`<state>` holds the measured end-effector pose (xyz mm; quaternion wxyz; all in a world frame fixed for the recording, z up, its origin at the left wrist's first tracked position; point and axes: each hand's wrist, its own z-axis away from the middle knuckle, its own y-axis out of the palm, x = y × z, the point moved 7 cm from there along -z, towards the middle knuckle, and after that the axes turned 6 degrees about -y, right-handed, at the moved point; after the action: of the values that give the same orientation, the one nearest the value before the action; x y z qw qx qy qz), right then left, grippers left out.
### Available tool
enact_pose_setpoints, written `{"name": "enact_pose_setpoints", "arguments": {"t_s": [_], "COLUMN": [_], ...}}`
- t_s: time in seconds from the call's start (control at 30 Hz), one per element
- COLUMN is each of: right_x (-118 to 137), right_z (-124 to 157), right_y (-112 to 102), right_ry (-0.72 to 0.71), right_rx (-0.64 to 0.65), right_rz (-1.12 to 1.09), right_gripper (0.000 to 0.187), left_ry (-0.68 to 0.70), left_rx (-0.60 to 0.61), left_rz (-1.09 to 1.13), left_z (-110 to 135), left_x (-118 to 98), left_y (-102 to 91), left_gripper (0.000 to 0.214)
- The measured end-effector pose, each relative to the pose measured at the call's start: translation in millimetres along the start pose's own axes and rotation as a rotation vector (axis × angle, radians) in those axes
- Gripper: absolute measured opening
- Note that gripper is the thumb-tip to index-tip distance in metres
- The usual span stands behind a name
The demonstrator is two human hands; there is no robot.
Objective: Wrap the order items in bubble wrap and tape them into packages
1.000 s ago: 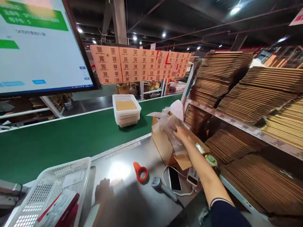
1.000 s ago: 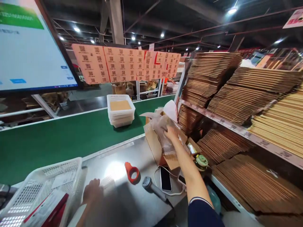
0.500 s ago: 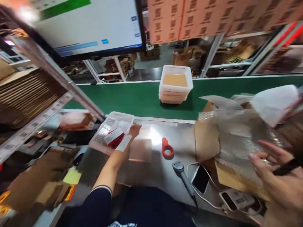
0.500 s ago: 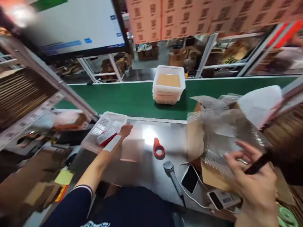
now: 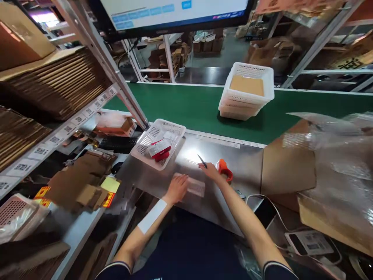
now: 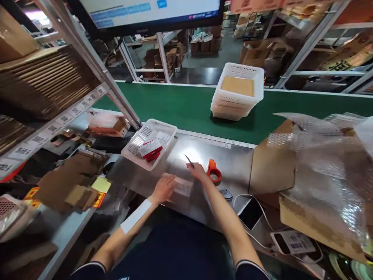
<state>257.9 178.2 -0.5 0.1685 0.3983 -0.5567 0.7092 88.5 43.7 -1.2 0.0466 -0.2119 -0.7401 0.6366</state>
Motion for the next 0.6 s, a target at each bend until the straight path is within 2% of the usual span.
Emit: {"name": "enact_pose_setpoints", "arguments": {"t_s": [0.1,0.2,0.27,0.3,0.37,0.43,0.47,0.53,0.6], "right_x": [-10.5,-27.1,-38.9,-44.6,-55.5,-65.6,-70.0,-76.6,-78.6], "right_z": [-17.0,-23.3,-33.4,-41.7,-63.3,-86.4,-96.5,-110.7,-116.2], "right_y": [54.0,87.0,96.2,97.7,95.5,89.2,86.2,83.4,83.2], "right_ry": [0.06,0.094,0.113,0.116,0.107,0.096,0.092,0.093,0.095], "right_rx": [0.092,0.133,0.151,0.154,0.126,0.05,0.008,-0.045,-0.049], "right_rz": [0.148,0.299,0.369,0.394,0.439,0.471,0.477,0.458,0.401], "right_gripper": [0.021,0.033,0.046,0.05,0.055,0.055,0.054,0.051,0.049], "left_ry": [0.038,-0.051,-0.141,-0.191,-0.298,-0.389,-0.418,-0.446,-0.479], "left_rx": [-0.144,-0.175,-0.086,0.01,0.286,0.549,0.635,0.696,0.67], "left_rz": [0.055,0.104,0.137,0.158,0.205,0.231,0.236,0.239,0.245], "left_z": [80.1,166.6,220.4,244.0,283.5,309.1,314.0,305.9,279.4], "left_x": [-6.2,-0.4,8.1,13.0,22.6,29.2,31.1,33.6,37.2], "left_y": [17.1,36.7,57.8,72.5,107.5,137.1,146.1,151.3,143.8], "left_gripper": [0.023,0.02,0.026,0.03,0.042,0.051,0.051,0.045,0.037]}}
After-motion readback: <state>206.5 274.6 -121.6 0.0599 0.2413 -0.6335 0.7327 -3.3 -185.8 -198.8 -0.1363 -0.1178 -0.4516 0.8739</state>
